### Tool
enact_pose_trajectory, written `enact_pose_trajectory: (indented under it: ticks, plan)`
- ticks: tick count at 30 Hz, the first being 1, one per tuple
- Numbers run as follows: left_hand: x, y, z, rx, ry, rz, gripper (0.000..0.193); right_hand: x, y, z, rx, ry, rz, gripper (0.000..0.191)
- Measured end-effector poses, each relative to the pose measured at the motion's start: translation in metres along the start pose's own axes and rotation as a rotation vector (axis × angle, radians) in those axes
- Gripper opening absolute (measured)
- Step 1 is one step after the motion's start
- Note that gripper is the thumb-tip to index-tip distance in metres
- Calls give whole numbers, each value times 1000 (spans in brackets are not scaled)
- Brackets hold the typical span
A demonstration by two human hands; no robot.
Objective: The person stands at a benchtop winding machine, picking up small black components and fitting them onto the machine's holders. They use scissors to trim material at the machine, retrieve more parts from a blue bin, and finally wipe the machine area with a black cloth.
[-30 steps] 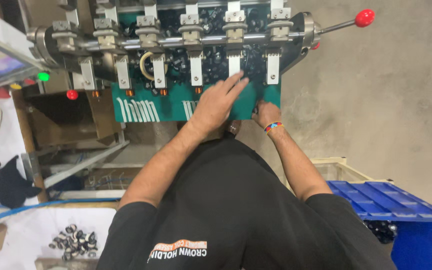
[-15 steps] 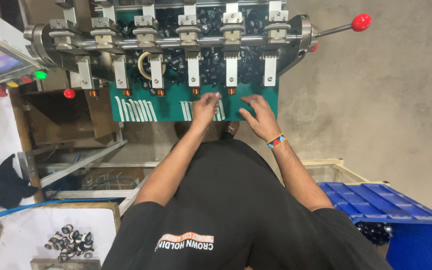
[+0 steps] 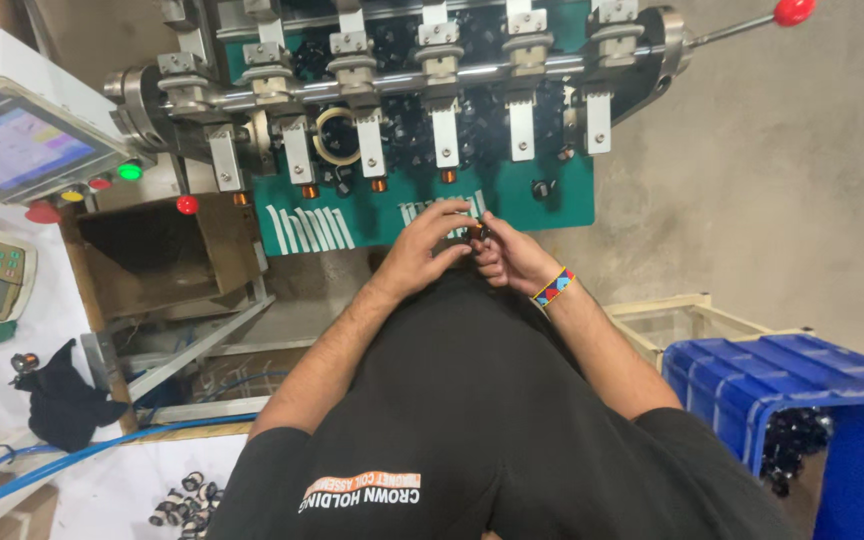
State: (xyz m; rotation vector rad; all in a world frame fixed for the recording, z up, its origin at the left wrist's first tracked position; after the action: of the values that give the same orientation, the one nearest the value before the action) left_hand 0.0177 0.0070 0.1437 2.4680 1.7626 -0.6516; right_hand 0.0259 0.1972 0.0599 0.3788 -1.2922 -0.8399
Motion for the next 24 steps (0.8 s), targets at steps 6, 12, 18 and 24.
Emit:
enact_pose_trajectory:
  ticks: [6,12,18,24]
  plan:
    - [-36,18,31,-297,412,233,41,55,-9,-8,49,73,16,55]
    - [-33,43,63,-349,878,42,40,92,-7,-23,-217,146,-177,49]
    - [-9,43,79,-493,1302,-113,38,115,-2,-57,-591,571,-224,32]
    - [-1,40,79,-529,974,-199,38,35,-28,-42,-490,889,-284,28]
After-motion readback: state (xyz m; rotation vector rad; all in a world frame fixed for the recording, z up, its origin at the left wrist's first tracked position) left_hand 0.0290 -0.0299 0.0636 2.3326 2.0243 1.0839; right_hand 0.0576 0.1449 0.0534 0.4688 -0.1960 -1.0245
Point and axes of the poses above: each hand's wrist, its own y-axis away from the middle knuckle, its own x-axis out of the palm, z = x × y, the point moved 4 cm from there along -y, towards the middle knuckle, and after that the axes turned 1 degree about -y, right-handed, at the moved point
